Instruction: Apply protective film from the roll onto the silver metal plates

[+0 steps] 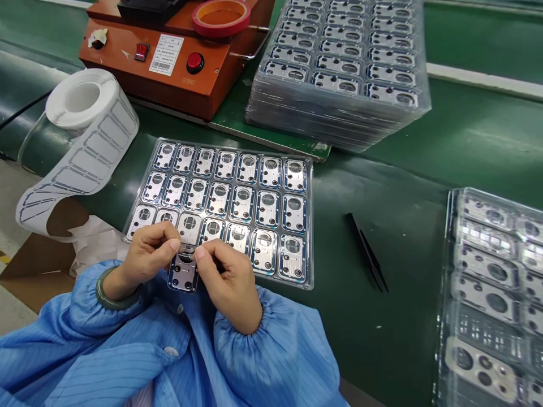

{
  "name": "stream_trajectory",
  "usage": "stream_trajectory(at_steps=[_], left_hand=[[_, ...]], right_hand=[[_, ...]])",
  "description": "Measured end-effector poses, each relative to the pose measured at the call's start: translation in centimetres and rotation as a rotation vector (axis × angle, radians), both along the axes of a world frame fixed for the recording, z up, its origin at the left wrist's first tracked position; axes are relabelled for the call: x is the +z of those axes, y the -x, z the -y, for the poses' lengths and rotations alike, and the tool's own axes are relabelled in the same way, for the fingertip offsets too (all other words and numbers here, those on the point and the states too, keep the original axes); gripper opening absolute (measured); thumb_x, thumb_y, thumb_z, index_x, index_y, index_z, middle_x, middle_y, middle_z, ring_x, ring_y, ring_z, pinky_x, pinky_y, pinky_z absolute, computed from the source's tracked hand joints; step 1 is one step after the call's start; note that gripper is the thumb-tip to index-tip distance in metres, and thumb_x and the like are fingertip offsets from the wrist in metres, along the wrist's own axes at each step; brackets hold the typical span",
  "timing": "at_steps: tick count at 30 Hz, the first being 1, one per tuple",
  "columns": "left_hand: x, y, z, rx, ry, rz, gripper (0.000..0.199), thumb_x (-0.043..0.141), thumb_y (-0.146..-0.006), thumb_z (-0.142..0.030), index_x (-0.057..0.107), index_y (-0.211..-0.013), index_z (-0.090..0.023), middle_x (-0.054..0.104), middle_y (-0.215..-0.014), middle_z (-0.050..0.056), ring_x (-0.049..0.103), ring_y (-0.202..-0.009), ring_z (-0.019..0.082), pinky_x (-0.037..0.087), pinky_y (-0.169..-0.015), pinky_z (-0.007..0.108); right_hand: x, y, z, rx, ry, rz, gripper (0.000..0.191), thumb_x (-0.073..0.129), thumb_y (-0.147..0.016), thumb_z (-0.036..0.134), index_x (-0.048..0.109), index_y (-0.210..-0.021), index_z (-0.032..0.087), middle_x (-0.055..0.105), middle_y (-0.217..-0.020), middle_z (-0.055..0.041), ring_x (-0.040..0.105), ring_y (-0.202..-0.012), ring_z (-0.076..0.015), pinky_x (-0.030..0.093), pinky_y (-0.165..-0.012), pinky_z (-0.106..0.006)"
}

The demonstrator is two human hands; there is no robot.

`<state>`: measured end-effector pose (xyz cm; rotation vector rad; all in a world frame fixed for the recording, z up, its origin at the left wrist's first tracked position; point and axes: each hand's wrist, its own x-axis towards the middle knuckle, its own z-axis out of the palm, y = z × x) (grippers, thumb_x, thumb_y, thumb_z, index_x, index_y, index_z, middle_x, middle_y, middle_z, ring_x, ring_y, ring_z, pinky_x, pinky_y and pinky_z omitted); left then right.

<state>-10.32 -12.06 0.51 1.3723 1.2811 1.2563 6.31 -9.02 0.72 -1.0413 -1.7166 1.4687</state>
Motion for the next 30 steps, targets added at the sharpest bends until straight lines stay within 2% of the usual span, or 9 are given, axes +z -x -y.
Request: stream_trajectory(at_steps=[3,8,10,17,25,30], left_hand=[[0.0,-0.1,-0.1,0.05,0.005,0.033,0.025,0.056,-0.084,-0.027,0.05,-0.062,-0.016,0.046,-0.046,-0.006,0.041,-0.037,0.004,0.033,-0.036,0.015],[-0.6,-0.5,-0.3,0.323,0.026,0.18,0.025,0.057,-0.087,-0.035,0.055,-0.069,-0.017,0.05,-0.046,-0.007,0.044,-0.033,0.004,0.033,-0.032,0.013],[-0.8,-0.6,-0.4,0.38,0.018,0.204,0.024,0.057,-0.087,-0.036,0.057,-0.071,-0.017,0.049,-0.044,-0.007,0.044,-0.032,0.004,0.033,-0.031,0.012],[-0.9,-0.8,-0.6,0.432,0.007,0.191,0.024,0.058,-0.087,-0.036,0.057,-0.072,-0.018,0.049,-0.047,-0.007,0.045,-0.034,0.004,0.036,-0.031,0.011],[-1.0,-1.1,-0.7,0.456,-0.025,0.102,0.025,0.056,-0.088,-0.037,0.056,-0.074,-0.017,0.049,-0.05,-0.007,0.046,-0.036,0.003,0.036,-0.033,0.012],[0.2,-0.5,-0.5,0.515,0.014,0.04,0.024,0.053,-0.09,-0.038,0.056,-0.078,-0.018,0.05,-0.053,-0.007,0.046,-0.038,0.004,0.035,-0.035,0.013]], right_hand=[[0.2,0.1,-0.1,-0.007,0.01,-0.011,0.03,0.048,-0.091,0.037,0.059,-0.07,0.019,0.053,-0.058,0.0022,0.048,-0.053,-0.0107,0.039,-0.05,-0.023],[0.3,0.4,-0.2,0.032,0.009,-0.024,0.03,0.049,-0.091,0.036,0.056,-0.068,0.019,0.054,-0.059,0.0014,0.047,-0.052,-0.0107,0.039,-0.052,-0.024],[0.4,0.5,-0.2,0.053,0.015,-0.028,0.027,0.049,-0.09,0.034,0.056,-0.069,0.019,0.055,-0.059,0.0013,0.048,-0.052,-0.0109,0.039,-0.051,-0.024],[0.5,0.3,-0.1,0.081,0.03,-0.049,0.016,0.05,-0.086,0.027,0.057,-0.073,0.018,0.055,-0.061,0.0007,0.049,-0.053,-0.011,0.039,-0.05,-0.024],[0.4,0.6,0.0,0.048,-0.01,0.05,0.012,0.048,-0.08,0.021,0.053,-0.07,0.019,0.051,-0.057,0.0027,0.046,-0.051,-0.01,0.038,-0.05,-0.023],[0.3,0.6,0.2,-0.008,0.013,-0.002,0.014,0.049,-0.085,0.026,0.058,-0.078,0.019,0.055,-0.061,0.0013,0.049,-0.052,-0.0107,0.041,-0.051,-0.024]])
